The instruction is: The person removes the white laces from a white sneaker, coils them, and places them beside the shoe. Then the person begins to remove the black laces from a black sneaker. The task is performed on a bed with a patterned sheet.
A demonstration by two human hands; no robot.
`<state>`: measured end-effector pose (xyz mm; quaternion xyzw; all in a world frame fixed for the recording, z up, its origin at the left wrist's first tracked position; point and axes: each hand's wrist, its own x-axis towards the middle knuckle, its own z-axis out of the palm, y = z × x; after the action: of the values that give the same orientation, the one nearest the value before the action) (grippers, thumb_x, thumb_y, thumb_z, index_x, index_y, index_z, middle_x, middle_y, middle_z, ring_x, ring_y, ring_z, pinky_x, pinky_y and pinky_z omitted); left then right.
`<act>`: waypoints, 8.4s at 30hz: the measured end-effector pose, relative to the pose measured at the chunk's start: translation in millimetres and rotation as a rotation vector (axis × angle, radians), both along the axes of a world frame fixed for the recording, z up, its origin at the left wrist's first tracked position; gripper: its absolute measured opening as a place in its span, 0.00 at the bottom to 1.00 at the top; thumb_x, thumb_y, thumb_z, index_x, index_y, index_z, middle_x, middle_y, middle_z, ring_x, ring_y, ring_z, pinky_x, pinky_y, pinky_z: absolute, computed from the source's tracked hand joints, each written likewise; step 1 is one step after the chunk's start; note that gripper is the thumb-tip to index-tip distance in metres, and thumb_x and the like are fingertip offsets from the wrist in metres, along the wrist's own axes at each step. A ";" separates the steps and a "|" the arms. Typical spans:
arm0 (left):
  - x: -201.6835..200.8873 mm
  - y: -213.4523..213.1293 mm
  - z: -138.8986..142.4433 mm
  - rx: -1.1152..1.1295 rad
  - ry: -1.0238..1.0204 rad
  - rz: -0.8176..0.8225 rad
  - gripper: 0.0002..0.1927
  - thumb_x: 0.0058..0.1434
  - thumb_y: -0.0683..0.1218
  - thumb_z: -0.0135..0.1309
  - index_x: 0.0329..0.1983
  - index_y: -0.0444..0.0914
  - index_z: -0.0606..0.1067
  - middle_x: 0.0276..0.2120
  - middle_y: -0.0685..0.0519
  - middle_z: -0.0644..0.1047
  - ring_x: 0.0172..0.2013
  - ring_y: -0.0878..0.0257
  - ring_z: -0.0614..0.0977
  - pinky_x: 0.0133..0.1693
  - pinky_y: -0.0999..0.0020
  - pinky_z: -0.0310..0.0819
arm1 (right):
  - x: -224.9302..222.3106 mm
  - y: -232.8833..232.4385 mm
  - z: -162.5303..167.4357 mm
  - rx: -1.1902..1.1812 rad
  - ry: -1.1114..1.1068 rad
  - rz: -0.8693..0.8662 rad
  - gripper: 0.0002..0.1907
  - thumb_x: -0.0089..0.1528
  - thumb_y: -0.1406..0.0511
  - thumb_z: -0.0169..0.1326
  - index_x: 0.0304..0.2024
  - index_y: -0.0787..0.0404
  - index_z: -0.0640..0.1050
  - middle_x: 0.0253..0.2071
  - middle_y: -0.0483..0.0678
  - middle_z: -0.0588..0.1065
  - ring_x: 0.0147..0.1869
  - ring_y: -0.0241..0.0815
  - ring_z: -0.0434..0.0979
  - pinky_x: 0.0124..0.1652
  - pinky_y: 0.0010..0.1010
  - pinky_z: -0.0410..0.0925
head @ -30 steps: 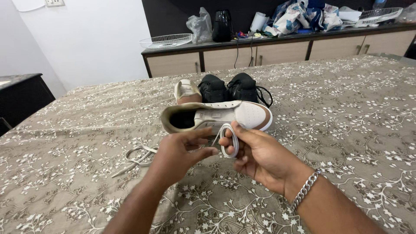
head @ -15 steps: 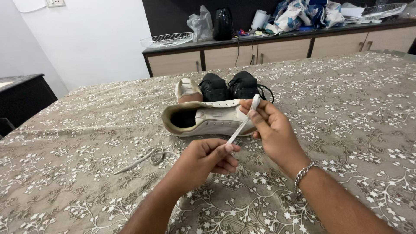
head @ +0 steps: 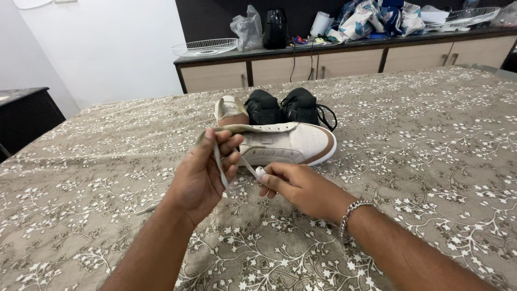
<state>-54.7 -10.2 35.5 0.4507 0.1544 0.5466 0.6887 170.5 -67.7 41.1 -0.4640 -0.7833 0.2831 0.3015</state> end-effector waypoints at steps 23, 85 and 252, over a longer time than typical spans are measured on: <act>-62.6 11.5 9.7 0.109 -0.272 -0.197 0.21 0.83 0.56 0.38 0.46 0.40 0.77 0.52 0.47 0.81 0.53 0.55 0.83 0.55 0.59 0.79 | -33.1 0.4 -8.2 -0.356 0.089 0.117 0.19 0.69 0.56 0.46 0.50 0.60 0.81 0.46 0.44 0.84 0.48 0.32 0.83 0.52 0.26 0.71; -2.3 -1.7 -11.7 -0.008 0.209 0.179 0.37 0.66 0.65 0.33 0.72 0.41 0.61 0.61 0.52 0.76 0.39 0.64 0.83 0.40 0.67 0.85 | 30.5 22.6 -56.9 -0.246 0.829 -0.067 0.21 0.71 0.52 0.45 0.33 0.59 0.74 0.27 0.39 0.69 0.31 0.30 0.66 0.35 0.22 0.63; 70.9 -66.8 4.0 0.168 0.554 0.345 0.18 0.55 0.38 0.60 0.46 0.29 0.70 0.33 0.48 0.83 0.32 0.68 0.82 0.33 0.74 0.75 | 27.6 -3.4 -17.6 -0.533 0.919 -0.073 0.16 0.65 0.55 0.46 0.28 0.55 0.74 0.24 0.38 0.72 0.30 0.33 0.70 0.40 0.28 0.68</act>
<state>16.2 -77.0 39.5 0.6044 0.3643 0.5227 0.4783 198.1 -71.1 23.5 -0.3797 -0.4546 0.6358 0.4949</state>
